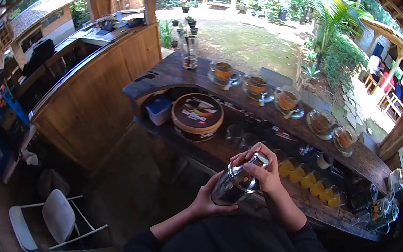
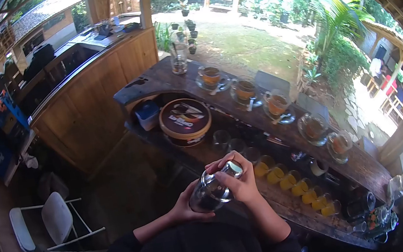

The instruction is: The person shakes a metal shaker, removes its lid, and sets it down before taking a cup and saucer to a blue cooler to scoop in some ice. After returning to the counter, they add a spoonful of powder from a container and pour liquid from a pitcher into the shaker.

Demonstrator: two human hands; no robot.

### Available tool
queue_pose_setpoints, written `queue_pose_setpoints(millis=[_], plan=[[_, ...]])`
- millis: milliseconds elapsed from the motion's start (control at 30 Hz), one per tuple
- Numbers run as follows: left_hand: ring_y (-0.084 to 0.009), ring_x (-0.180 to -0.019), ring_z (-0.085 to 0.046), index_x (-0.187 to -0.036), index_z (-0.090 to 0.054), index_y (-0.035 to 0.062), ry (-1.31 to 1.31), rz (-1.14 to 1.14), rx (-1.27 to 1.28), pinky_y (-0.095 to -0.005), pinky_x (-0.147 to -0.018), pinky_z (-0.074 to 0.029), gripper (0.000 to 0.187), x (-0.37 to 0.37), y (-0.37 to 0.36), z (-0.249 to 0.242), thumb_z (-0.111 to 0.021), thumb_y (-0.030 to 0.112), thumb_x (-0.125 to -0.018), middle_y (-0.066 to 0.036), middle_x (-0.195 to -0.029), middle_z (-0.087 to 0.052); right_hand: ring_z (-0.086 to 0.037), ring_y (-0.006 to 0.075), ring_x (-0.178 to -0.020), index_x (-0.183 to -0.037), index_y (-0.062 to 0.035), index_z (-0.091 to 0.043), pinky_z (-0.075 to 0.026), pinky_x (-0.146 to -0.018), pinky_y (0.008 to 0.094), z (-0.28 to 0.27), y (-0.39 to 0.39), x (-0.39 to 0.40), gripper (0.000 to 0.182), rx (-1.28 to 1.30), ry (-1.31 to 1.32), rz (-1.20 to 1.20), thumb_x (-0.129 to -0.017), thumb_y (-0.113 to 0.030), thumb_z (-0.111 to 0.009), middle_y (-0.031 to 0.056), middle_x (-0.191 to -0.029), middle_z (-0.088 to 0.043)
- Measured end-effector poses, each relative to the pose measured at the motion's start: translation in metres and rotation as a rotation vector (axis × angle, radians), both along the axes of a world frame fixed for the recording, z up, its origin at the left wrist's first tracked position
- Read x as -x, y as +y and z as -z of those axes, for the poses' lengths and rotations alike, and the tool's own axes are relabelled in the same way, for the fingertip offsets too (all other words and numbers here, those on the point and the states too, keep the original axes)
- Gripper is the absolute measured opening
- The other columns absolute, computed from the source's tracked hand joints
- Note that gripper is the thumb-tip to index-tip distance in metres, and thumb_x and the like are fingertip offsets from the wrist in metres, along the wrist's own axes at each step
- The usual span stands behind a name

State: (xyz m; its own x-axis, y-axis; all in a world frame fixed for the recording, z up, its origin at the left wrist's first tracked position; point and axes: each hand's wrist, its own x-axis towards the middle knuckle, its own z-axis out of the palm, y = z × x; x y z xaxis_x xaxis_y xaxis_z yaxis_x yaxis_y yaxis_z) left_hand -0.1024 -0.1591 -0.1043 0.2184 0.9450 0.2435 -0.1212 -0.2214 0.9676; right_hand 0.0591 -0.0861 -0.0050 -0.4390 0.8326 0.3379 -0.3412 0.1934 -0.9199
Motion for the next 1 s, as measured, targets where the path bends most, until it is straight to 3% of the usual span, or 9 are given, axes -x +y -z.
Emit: queue_pose_setpoints(millis=[300,467,500,767,833,900,933,1000], plan=[[-0.0203,-0.120,-0.046,-0.138,-0.029,0.0040,-0.018,-0.084,0.091,-0.0334,-0.102,-0.034,0.096,0.080,0.001,0.012,-0.084,0.027,-0.062,-0.013,-0.126,-0.049,-0.063,0.0290,-0.089,-0.087,-0.0013,-0.049,-0.048,-0.086,0.0427,0.017,0.018,0.088,0.018,0.111,-0.064,0.024,-0.072,-0.005,-0.058,0.0186,-0.085,-0.064],[-0.0182,-0.119,-0.045,-0.139,-0.028,0.0040,-0.076,0.029,0.159,-0.0320,-0.102,-0.033,0.097,0.090,0.014,0.010,-0.084,0.021,-0.062,-0.010,-0.125,-0.049,-0.063,0.0273,-0.090,-0.087,-0.0024,-0.048,-0.048,-0.084,0.0397,0.015,0.033,0.093,0.019,0.120,-0.106,-0.063,-0.071,-0.006,-0.059,0.0170,-0.084,-0.064],[-0.0176,-0.119,-0.045,-0.139,-0.027,0.0040,-0.102,0.055,0.178,-0.0318,-0.102,-0.033,0.097,0.092,0.019,0.003,-0.084,0.019,-0.062,-0.009,-0.125,-0.049,-0.063,0.0217,-0.087,-0.086,-0.0041,-0.050,-0.048,-0.078,0.0335,0.019,0.040,0.091,0.017,0.132,-0.056,-0.091,-0.074,-0.003,-0.062,0.0166,-0.088,-0.065],[-0.0162,-0.122,-0.041,-0.140,-0.025,0.0028,-0.086,0.100,0.183,-0.0319,-0.103,-0.030,0.098,0.088,0.051,-0.009,-0.084,0.017,-0.062,-0.008,-0.128,-0.044,-0.063,0.0218,-0.087,-0.086,-0.0051,-0.050,-0.049,-0.079,0.0349,0.020,0.072,0.082,0.017,0.149,0.025,-0.138,-0.073,-0.004,-0.061,0.0158,-0.088,-0.065],[-0.0166,-0.120,-0.042,-0.139,-0.026,0.0027,-0.098,0.152,0.245,-0.0324,-0.102,-0.032,0.098,0.086,0.060,-0.016,-0.084,0.019,-0.062,-0.008,-0.126,-0.046,-0.063,0.0219,-0.088,-0.090,-0.0052,-0.050,-0.049,-0.080,0.0349,0.023,0.079,0.078,0.021,0.174,0.003,-0.126,-0.075,-0.007,-0.063,0.0157,-0.089,-0.065],[-0.0167,-0.119,-0.043,-0.139,-0.027,0.0031,-0.090,0.172,0.278,-0.0327,-0.102,-0.032,0.097,0.084,0.072,-0.018,-0.084,0.020,-0.062,-0.008,-0.125,-0.046,-0.063,0.0214,-0.085,-0.098,-0.0054,-0.047,-0.049,-0.079,0.0339,0.019,0.082,0.078,0.029,0.265,0.019,0.039,-0.076,-0.011,-0.066,0.0146,-0.087,-0.065],[-0.0167,-0.118,-0.043,-0.138,-0.027,0.0035,-0.085,0.192,0.317,-0.0330,-0.102,-0.033,0.097,0.082,0.077,-0.019,-0.084,0.021,-0.062,-0.008,-0.124,-0.047,-0.061,0.0244,-0.095,-0.110,-0.0058,-0.043,-0.048,-0.081,0.0352,0.019,0.088,0.072,0.046,0.279,0.008,0.023,-0.075,-0.018,-0.070,0.0168,-0.099,-0.062],[-0.0172,-0.119,-0.043,-0.138,-0.027,0.0036,-0.077,0.211,0.311,-0.0330,-0.102,-0.032,0.097,0.074,0.087,-0.022,-0.084,0.022,-0.062,-0.008,-0.125,-0.046,-0.058,0.0266,-0.101,-0.114,-0.0062,-0.040,-0.048,-0.083,0.0368,0.018,0.091,0.063,0.053,0.188,0.047,0.072,-0.074,-0.019,-0.071,0.0180,-0.106,-0.058]])
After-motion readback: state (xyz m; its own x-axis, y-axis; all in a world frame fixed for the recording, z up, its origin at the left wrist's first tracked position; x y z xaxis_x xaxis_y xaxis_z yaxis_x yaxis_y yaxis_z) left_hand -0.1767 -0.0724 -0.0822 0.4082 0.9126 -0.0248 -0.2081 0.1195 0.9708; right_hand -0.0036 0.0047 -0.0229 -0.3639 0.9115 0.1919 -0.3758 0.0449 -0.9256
